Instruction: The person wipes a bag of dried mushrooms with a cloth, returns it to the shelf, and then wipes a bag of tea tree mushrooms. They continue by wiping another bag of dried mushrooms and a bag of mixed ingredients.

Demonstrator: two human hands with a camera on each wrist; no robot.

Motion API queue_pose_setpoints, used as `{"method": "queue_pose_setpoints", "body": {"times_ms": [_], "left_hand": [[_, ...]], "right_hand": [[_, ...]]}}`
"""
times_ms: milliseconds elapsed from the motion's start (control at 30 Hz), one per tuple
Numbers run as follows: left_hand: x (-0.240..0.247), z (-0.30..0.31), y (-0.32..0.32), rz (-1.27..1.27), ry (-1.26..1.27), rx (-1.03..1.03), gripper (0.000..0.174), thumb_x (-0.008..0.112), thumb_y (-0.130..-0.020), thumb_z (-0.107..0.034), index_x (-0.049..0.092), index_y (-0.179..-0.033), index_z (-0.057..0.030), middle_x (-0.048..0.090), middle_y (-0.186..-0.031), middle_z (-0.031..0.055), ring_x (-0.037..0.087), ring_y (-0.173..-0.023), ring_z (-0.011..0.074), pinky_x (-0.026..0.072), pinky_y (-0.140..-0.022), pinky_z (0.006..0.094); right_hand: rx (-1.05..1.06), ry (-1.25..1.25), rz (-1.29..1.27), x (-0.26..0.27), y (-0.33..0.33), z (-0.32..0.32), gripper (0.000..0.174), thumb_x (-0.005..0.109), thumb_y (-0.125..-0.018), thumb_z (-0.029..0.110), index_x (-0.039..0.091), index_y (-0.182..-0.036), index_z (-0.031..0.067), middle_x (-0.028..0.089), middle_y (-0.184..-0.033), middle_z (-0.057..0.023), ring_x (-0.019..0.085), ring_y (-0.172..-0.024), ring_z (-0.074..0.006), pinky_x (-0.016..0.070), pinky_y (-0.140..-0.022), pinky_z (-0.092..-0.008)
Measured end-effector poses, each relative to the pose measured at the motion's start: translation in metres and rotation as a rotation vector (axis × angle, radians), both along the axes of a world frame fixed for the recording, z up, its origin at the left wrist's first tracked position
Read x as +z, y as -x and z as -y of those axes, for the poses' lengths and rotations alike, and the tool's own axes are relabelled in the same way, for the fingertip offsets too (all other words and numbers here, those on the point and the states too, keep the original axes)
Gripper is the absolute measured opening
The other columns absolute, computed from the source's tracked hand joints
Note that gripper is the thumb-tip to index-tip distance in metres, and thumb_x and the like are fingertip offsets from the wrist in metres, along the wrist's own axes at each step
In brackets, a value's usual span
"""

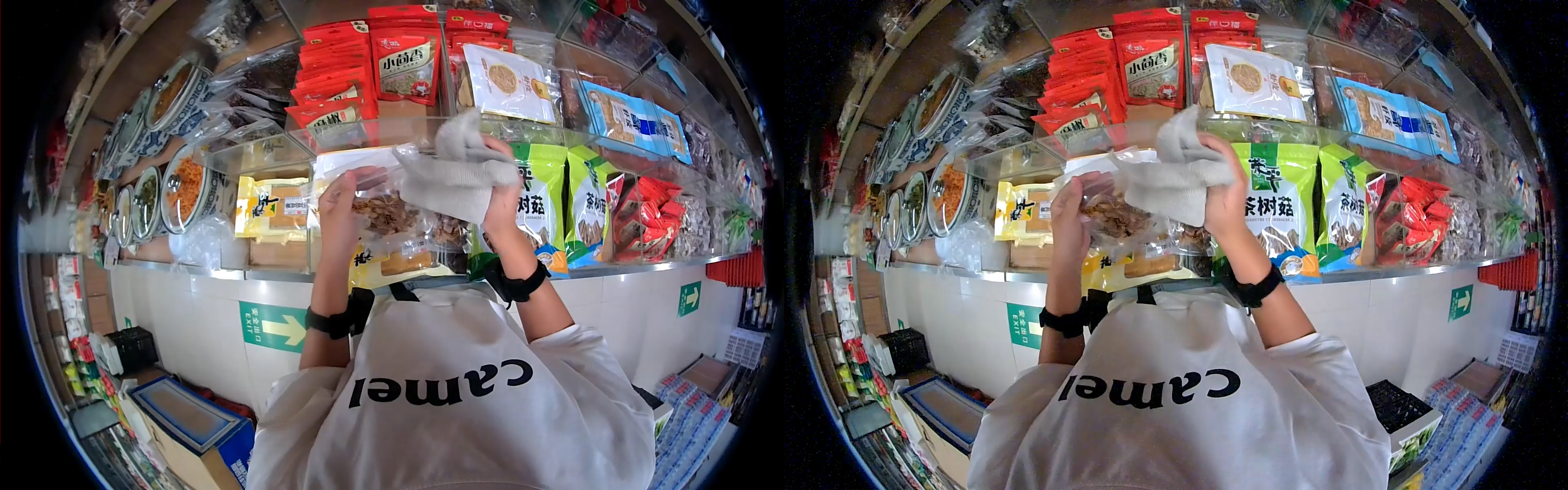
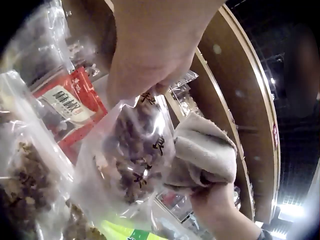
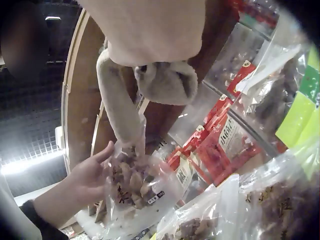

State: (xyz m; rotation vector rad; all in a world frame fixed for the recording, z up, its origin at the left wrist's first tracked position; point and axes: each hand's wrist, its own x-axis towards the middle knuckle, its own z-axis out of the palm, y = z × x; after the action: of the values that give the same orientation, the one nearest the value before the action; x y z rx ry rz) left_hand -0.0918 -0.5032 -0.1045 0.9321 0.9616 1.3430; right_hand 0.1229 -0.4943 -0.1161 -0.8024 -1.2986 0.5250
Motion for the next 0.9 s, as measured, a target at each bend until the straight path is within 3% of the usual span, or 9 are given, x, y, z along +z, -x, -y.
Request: {"method": "queue_pose_setpoints", "body": {"times_ms": [67,100,167,267,367,500,567,700,900], "left_hand": [[-0.005,-0.002,-0.008,0.048,0.011,-0.084,0.038,0.043,-0.092,-0.028,0.057,-0.1,0.0059,0.062,-0.098,0.0146,0.059,-0.091,0.0193,0.0435,-0.083,0.0275],[-0.003,-0.003,-0.013,0.049,0.008,-0.088,0.038,0.043,-0.092,-0.028,0.057,-0.1,0.0059,0.062,-0.098,0.0146,0.059,-0.091,0.0193,0.0435,-0.083,0.0275],[0.0,-0.003,-0.021,0.069,0.06,-0.178,0.036,0.044,-0.092,-0.029,0.058,-0.101,0.0035,0.062,-0.098,0.0129,0.057,-0.091,0.0166,0.0432,-0.082,0.0265],[-0.019,-0.01,-0.016,-0.139,0.113,-0.134,0.034,0.046,-0.091,-0.028,0.058,-0.104,0.0008,0.062,-0.1,0.0103,0.056,-0.091,0.0139,0.0427,-0.081,0.0248],[-0.01,-0.005,-0.026,0.082,0.17,-0.181,0.031,0.05,-0.089,-0.026,0.057,-0.107,-0.0014,0.061,-0.101,0.0076,0.055,-0.092,0.0119,0.0421,-0.081,0.0239],[-0.003,-0.002,-0.033,-0.015,0.16,-0.217,0.031,0.053,-0.088,-0.023,0.057,-0.108,0.0009,0.06,-0.102,0.0071,0.055,-0.091,0.0109,0.0428,-0.08,0.0233],[-0.019,-0.002,-0.033,0.123,0.179,-0.295,0.032,0.055,-0.087,-0.022,0.056,-0.107,0.003,0.06,-0.101,0.0071,0.055,-0.09,0.0106,0.0427,-0.08,0.0235],[0.0,-0.001,-0.029,-0.033,0.296,-0.25,0.035,0.055,-0.087,-0.024,0.056,-0.107,0.0046,0.061,-0.1,0.0074,0.056,-0.088,0.0112,0.0434,-0.079,0.0236],[-0.023,-0.011,-0.011,-0.051,0.184,-0.176,0.037,0.056,-0.086,-0.03,0.057,-0.104,0.0023,0.062,-0.093,0.0051,0.057,-0.081,0.0096,0.0455,-0.07,0.024]], "right_hand": [[0.043,0.228,0.075,-0.014,0.007,-0.012,0.033,0.049,-0.085,0.024,0.052,-0.102,-0.0042,0.059,-0.097,-0.0155,0.056,-0.091,-0.0233,0.0421,-0.082,-0.0319],[0.039,0.225,0.075,-0.011,0.013,-0.009,0.033,0.049,-0.085,0.024,0.052,-0.102,-0.0042,0.059,-0.097,-0.0155,0.056,-0.091,-0.0233,0.0421,-0.082,-0.0319],[0.298,0.457,0.103,-0.004,0.025,0.006,0.03,0.054,-0.077,0.009,0.051,-0.105,-0.0023,0.061,-0.091,-0.015,0.06,-0.086,-0.0237,0.0443,-0.078,-0.0313],[0.125,0.496,0.152,-0.005,0.027,0.007,0.036,0.059,-0.071,0.003,0.051,-0.106,-0.0014,0.062,-0.086,-0.0177,0.061,-0.081,-0.0287,0.0461,-0.072,-0.0327],[-0.004,0.398,0.298,-0.016,0.02,0.006,0.036,0.059,-0.07,0.002,0.052,-0.105,-0.0015,0.061,-0.085,-0.0211,0.06,-0.08,-0.0344,0.0469,-0.069,-0.0337],[-0.059,0.394,0.278,-0.003,0.018,0.007,0.032,0.059,-0.071,0.0,0.053,-0.103,-0.0022,0.06,-0.085,-0.0216,0.06,-0.08,-0.0354,0.0469,-0.068,-0.0339],[-0.091,0.415,0.28,-0.004,0.017,0.005,0.031,0.058,-0.071,-0.002,0.054,-0.102,-0.0025,0.06,-0.084,-0.0212,0.059,-0.08,-0.036,0.047,-0.068,-0.0344],[-0.07,0.429,0.286,-0.005,0.016,0.002,0.031,0.059,-0.07,-0.002,0.054,-0.101,-0.0027,0.06,-0.086,-0.0217,0.058,-0.08,-0.0369,0.0469,-0.069,-0.0347],[-0.109,0.335,0.605,-0.02,-0.009,-0.007,0.034,0.056,-0.064,-0.005,0.054,-0.098,-0.0031,0.059,-0.088,-0.0231,0.056,-0.085,-0.0399,0.0464,-0.074,-0.0388]]}}
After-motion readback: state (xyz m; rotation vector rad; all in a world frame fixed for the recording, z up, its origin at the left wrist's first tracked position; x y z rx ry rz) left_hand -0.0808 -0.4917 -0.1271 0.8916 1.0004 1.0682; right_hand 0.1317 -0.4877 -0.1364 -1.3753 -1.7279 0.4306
